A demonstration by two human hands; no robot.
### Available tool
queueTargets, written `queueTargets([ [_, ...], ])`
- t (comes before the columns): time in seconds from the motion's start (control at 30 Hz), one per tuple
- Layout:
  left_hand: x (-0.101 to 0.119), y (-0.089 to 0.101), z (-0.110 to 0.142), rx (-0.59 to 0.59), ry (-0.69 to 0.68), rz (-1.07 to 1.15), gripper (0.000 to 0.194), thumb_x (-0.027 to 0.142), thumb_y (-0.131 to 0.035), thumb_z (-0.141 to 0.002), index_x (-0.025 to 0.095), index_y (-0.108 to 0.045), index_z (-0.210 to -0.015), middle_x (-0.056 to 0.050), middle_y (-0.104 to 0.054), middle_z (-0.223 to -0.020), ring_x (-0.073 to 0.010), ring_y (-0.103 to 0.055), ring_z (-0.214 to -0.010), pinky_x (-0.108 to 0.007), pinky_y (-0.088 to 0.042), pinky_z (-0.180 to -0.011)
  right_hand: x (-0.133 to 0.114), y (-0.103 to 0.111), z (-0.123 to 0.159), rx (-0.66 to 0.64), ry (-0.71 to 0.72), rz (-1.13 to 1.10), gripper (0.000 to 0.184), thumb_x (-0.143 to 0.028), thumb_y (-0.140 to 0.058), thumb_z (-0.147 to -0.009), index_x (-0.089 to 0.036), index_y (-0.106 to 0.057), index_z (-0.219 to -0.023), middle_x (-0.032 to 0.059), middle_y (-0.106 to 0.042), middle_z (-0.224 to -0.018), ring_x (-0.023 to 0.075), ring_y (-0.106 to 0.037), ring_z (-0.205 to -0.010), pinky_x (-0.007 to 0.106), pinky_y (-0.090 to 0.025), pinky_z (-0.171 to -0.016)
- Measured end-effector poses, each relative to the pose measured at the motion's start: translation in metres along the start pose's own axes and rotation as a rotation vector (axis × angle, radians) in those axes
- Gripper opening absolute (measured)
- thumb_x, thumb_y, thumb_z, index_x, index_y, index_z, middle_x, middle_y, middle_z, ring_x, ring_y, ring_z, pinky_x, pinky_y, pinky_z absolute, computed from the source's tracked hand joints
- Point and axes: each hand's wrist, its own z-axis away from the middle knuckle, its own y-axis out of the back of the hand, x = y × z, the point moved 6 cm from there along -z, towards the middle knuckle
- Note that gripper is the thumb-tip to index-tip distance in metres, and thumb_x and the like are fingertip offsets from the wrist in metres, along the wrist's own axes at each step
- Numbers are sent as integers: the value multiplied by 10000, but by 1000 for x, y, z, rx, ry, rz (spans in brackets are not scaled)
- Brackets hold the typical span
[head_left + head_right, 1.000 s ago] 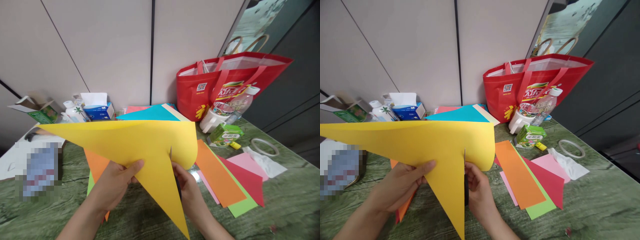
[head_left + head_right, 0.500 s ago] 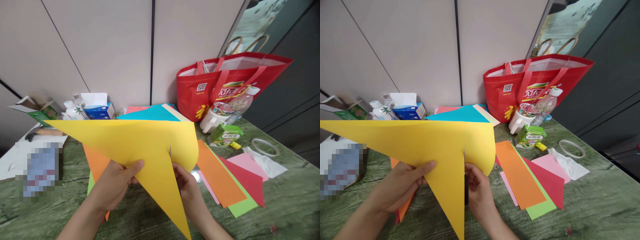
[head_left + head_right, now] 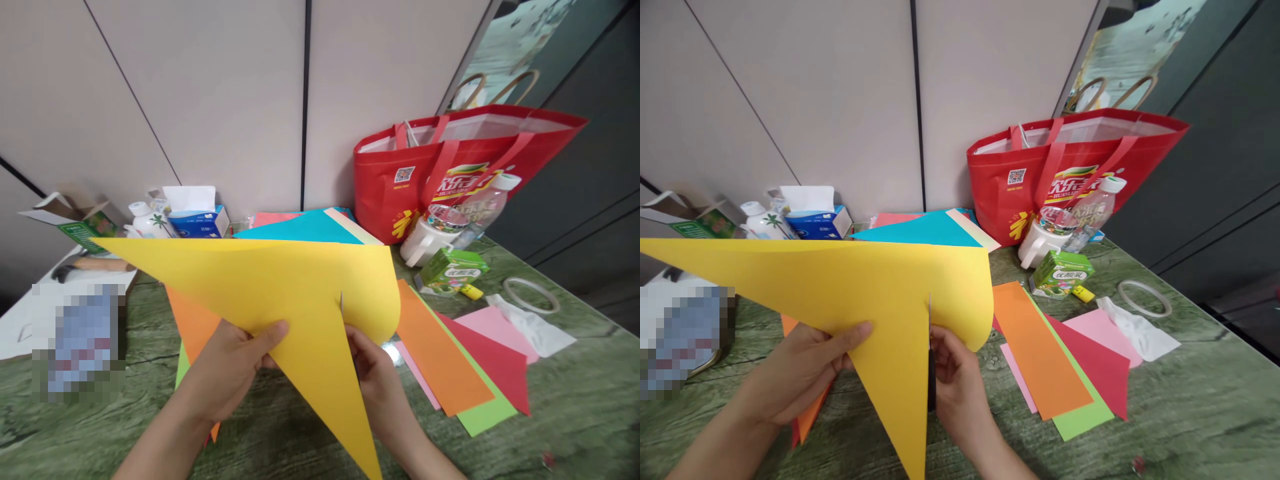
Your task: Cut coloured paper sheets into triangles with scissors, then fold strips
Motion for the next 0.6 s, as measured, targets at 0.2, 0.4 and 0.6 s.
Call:
queueTargets([
  [0.2,0,0,0,-15,-3,2,244,297,-694,-701,193,-645,-916,-60,-709,-964,-227,-644,-876,-308,-524,-680,-2,-1,0,-13,2,-4,250,-236,-761,-620,-223,-670,-852,56,-737,-826,214,-682,-765,291,-558,-662],
  [0.4,0,0,0,0,-3,0,276,300,-702,-687,187,-632,-929,-61,-707,-970,-238,-643,-879,-321,-524,-675,0,-1,0,-5,-3,-20,218,-218,-766,-612,-210,-680,-811,36,-736,-765,169,-668,-670,233,-543,-609],
  [0.6,0,0,0,11,1,-4,280,296,-707,-682,191,-628,-930,-55,-706,-966,-229,-641,-869,-327,-523,-692,4,3,0,20,-11,-21,250,-196,-779,-586,-216,-694,-821,32,-736,-754,164,-663,-684,216,-527,-604],
])
